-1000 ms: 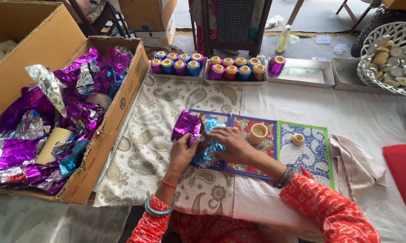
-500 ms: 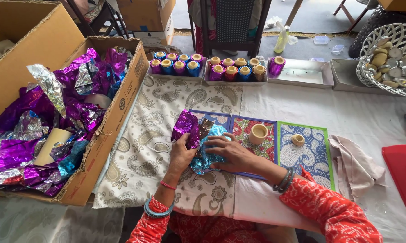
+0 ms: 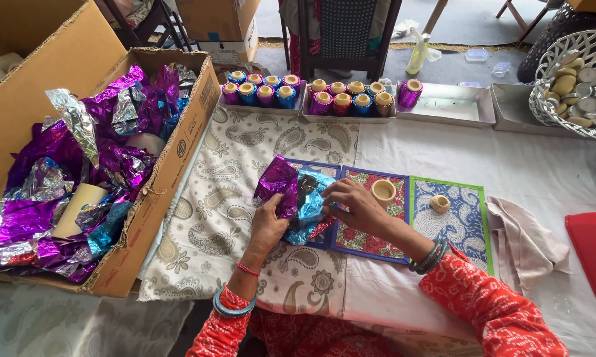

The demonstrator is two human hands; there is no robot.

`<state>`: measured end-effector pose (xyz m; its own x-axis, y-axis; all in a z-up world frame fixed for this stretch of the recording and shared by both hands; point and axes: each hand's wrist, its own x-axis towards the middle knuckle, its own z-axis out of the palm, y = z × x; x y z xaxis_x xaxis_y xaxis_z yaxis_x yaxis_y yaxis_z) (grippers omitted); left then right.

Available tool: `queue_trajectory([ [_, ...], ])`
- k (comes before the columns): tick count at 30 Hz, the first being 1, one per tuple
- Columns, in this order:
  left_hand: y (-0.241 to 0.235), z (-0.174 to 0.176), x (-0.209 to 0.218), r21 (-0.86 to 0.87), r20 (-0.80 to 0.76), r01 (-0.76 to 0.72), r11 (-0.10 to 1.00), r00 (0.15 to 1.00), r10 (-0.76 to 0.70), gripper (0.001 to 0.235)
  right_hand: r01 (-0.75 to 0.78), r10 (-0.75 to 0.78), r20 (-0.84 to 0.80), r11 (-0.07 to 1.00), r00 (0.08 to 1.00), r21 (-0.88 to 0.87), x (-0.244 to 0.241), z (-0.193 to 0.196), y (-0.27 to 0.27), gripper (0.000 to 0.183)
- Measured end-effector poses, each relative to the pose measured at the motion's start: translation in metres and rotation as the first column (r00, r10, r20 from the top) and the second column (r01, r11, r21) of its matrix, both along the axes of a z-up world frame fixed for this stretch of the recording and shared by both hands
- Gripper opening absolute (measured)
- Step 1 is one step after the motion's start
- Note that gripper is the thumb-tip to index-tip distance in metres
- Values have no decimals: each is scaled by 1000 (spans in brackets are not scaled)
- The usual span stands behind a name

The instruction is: The person sits at a table and wraps small beige cups with shiny metallic foil. They wipe the cups with a cloth, pick up foil sheets from a box, and wrap the cups by hand, placing the finished items into a tray.

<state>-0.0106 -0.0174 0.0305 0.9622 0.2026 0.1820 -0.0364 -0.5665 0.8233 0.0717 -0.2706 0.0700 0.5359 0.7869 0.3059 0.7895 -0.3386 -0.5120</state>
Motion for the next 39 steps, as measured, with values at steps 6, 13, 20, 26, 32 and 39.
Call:
queue_trajectory([
  [6, 0, 0, -1, 66, 20, -2, 998, 1000, 1, 35, -114, 120, 225, 993, 967, -41, -14, 23, 17, 46],
  [13, -2, -11, -2, 242, -79, 24, 970, 997, -5, 45, 38, -41, 51, 998, 998, 58, 13, -13, 3, 14],
  [20, -9, -4, -8, 382, -63, 84, 920, 996, -65, 55, 478, -243, -503, 775, 829, 413, 62, -7, -47, 8],
  [26, -38, 48, -25, 512, -259, 260, 819, 956, -141, 66, 623, -104, -729, 610, 676, 491, 63, -1, -80, 11],
  [32, -66, 48, -30, 724, -234, 268, 635, 962, -139, 73, 683, 61, -777, 438, 627, 585, 64, -8, -95, 11],
  [39, -36, 16, -25, 771, 72, 30, 637, 988, -134, 40, 763, 106, -757, -45, 645, 644, 147, -73, -193, 18],
])
